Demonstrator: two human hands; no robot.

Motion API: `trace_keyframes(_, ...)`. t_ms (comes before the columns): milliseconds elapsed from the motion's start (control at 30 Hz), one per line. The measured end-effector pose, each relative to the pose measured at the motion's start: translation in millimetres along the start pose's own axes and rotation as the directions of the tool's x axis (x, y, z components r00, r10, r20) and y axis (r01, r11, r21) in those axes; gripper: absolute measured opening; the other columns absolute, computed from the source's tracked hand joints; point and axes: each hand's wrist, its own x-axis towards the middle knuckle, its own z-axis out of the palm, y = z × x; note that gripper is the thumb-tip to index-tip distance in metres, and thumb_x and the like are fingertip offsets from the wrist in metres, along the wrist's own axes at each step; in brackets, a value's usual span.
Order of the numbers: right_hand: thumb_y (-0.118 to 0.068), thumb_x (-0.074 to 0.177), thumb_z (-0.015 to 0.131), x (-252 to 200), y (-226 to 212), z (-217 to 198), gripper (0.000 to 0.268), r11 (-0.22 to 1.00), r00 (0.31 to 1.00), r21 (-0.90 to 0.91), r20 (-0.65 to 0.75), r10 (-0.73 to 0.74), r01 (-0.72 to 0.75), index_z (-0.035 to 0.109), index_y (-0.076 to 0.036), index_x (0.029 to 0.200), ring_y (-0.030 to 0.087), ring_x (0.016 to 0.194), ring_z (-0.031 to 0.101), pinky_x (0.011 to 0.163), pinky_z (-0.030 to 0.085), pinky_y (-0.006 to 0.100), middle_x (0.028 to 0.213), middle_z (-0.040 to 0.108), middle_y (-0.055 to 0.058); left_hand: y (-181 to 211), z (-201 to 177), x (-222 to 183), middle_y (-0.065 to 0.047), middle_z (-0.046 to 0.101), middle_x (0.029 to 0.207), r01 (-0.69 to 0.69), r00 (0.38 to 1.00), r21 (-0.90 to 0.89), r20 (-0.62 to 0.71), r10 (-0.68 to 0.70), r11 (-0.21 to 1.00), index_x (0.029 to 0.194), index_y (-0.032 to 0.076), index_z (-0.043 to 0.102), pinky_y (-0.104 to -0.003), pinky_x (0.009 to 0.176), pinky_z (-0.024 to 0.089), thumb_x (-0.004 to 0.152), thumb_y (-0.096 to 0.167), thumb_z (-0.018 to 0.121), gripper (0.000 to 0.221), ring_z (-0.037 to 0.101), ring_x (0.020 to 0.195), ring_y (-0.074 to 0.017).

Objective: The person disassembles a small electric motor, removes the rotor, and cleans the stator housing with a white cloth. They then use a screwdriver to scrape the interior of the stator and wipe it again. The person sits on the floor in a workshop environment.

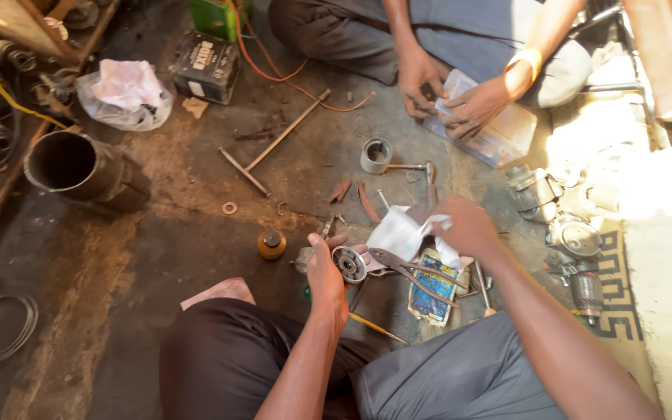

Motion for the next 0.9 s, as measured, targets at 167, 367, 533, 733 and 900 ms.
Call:
trace_keyframes(167, -0.022, 0.097, 0.067, -6.9, 49.8, -13.3, 0.022, 0.499, 0.864, 0.788, 0.078, 0.498, -0.359, 0.071, -0.002, 0.104, 0.024, 0.081, 0.065, 0.070, 0.050, 0.041, 0.088, 0.070, 0.007, -1.8, 2.8, 1.3, -0.022, 0.078, 0.098, -0.006, 1.000, -0.022, 0.020, 0.007, 1.000, 0.126, 0.000, 0.057, -0.034, 0.067, 0.061, 0.100, 0.065, 0.027, 0.077, 0.075, 0.078, -0.0232)
trace_keyframes(367, -0.011, 0.101, 0.060, -14.5, 49.1, -29.3, 0.014, -0.116, 0.849, 0.973, 0.232, 0.475, -0.201, 0.064, -0.004, 0.113, 0.021, 0.095, 0.072, 0.084, 0.056, 0.041, 0.104, 0.073, 0.007, -4.5, 7.1, -2.4, -0.024, 0.077, 0.095, 0.000, 0.999, -0.012, 0.049, 0.001, 1.000, 0.126, -0.001, 0.057, -0.033, 0.063, 0.058, 0.101, 0.064, 0.028, 0.076, 0.074, 0.075, -0.0241)
trace_keyframes(533, -0.018, 0.098, 0.056, -11.5, 32.1, -41.3, 0.030, -0.262, 0.823, 0.891, 0.445, 0.354, -0.370, 0.062, -0.005, 0.125, 0.032, 0.102, 0.070, 0.084, 0.056, 0.049, 0.114, 0.071, 0.019, 1.9, 4.9, -7.7, -0.021, 0.077, 0.094, 0.010, 1.000, -0.026, 0.014, -0.010, 1.000, 0.126, -0.001, 0.057, -0.033, 0.064, 0.058, 0.102, 0.063, 0.026, 0.075, 0.074, 0.075, -0.0223)
trace_keyframes(733, -0.010, 0.084, 0.065, -6.6, 32.4, -31.9, 0.046, 0.382, 0.834, 0.762, 0.363, 0.416, -0.523, 0.060, -0.008, 0.130, 0.031, 0.105, 0.075, 0.090, 0.057, 0.048, 0.120, 0.075, 0.012, 3.9, 6.9, -8.1, -0.021, 0.078, 0.095, 0.015, 1.000, -0.004, 0.020, -0.015, 1.000, 0.125, -0.001, 0.057, -0.033, 0.067, 0.059, 0.102, 0.063, 0.025, 0.075, 0.074, 0.076, -0.0217)
trace_keyframes(900, -0.043, 0.077, 0.091, -13.0, 14.5, -31.1, 0.046, 0.825, 0.802, 0.014, 0.241, 0.546, -0.566, 0.081, -0.006, 0.102, 0.030, 0.095, 0.079, 0.087, 0.059, 0.041, 0.103, 0.082, 0.018, 2.2, 8.4, -6.5, -0.020, 0.078, 0.095, 0.031, 0.999, 0.007, 0.019, -0.031, 0.999, 0.125, 0.000, 0.058, -0.033, 0.066, 0.058, 0.101, 0.064, 0.027, 0.076, 0.074, 0.076, -0.0215)
